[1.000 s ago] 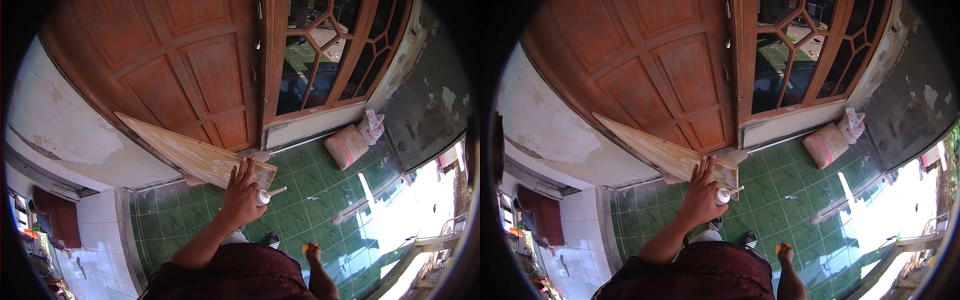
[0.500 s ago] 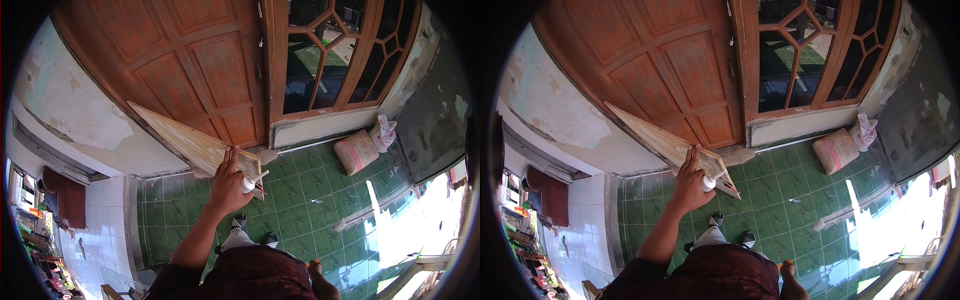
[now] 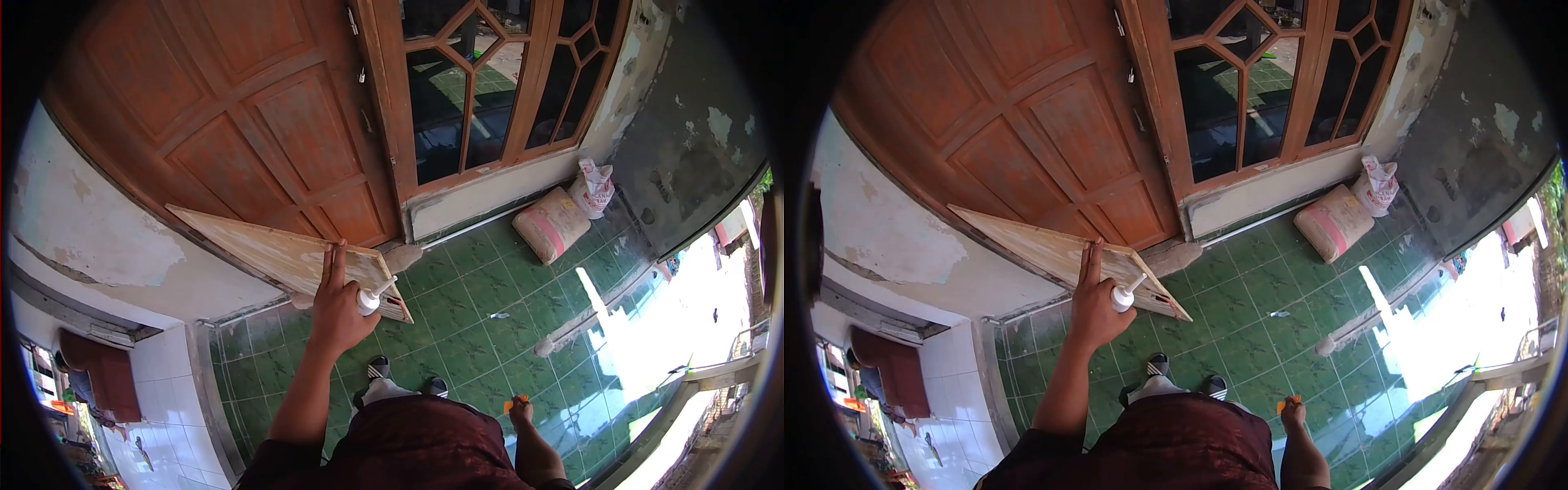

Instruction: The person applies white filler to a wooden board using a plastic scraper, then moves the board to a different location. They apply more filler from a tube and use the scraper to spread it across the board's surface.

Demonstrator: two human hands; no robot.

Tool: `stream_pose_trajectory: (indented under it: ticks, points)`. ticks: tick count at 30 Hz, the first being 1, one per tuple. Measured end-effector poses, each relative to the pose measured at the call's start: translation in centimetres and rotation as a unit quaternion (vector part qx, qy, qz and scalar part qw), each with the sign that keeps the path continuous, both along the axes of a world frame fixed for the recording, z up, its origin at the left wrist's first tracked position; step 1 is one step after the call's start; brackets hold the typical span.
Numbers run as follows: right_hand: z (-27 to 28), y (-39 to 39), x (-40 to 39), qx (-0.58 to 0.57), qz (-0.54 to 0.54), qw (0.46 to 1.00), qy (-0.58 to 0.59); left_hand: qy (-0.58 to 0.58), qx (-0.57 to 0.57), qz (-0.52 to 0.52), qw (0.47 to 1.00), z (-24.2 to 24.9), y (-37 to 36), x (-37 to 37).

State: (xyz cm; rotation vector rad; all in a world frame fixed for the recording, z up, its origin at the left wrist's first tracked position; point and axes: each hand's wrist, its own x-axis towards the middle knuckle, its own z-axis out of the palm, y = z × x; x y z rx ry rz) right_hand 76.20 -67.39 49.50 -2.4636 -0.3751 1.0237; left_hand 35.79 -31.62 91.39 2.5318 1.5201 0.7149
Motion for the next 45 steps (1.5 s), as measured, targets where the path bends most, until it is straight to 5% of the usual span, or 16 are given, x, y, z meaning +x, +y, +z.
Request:
stream_pose_trajectory:
  ticks: [6, 13, 18, 21, 24, 27, 30, 34, 39, 43, 45]
  points:
    - [1.5, 1.0, -2.0, -0.039, 0.075, 0.988, -0.13, -0.024, 0.002, -0.01, 1.0, 0.0, 0.6, 0.2]
    - [13.1, 9.8, -3.7, 0.168, 0.186, 0.943, -0.219, -0.065, 0.038, 0.006, 0.997, 0.0, -1.5, 2.3]
    - [21.0, 16.3, -4.2, 0.296, 0.184, 0.93, -0.119, -0.134, 0.093, -0.019, 0.986, -0.2, -2.7, 6.2]
    - [25.8, 19.3, -6.4, 0.466, 0.156, 0.871, -0.003, -0.187, 0.087, -0.029, 0.978, -1.3, -3.4, 8.4]
    - [30.8, 21.4, -7.3, 0.455, 0.353, 0.817, -0.039, -0.171, 0.095, 0.011, 0.981, -2.4, -4.2, 10.1]
    - [35.9, 23.9, -10.8, 0.47, 0.41, 0.782, -0.009, -0.152, 0.109, 0.014, 0.982, -2.3, -4.8, 10.4]
    - [36.7, 27.5, -13.0, 0.528, 0.463, 0.712, 0.009, -0.194, 0.049, 0.005, 0.98, -3.1, -5.0, 10.8]
    - [34.3, 30.6, -13.8, 0.431, 0.52, 0.725, 0.135, -0.211, 0.019, 0.016, 0.977, -4.7, -3.3, 10.6]
    - [34.2, 35.4, -12.0, 0.444, 0.523, 0.717, 0.122, -0.209, 0.068, -0.029, 0.975, -4.0, -1.6, 9.5]
    - [30.5, 38.7, -8.4, 0.423, 0.546, 0.723, 0.011, -0.106, 0.315, -0.045, 0.942, -2.8, -4.4, 6.3]
    - [27.8, 39.5, -6.4, 0.347, 0.523, 0.778, -0.013, -0.021, 0.389, 0.145, 0.909, -0.5, -4.0, 5.9]
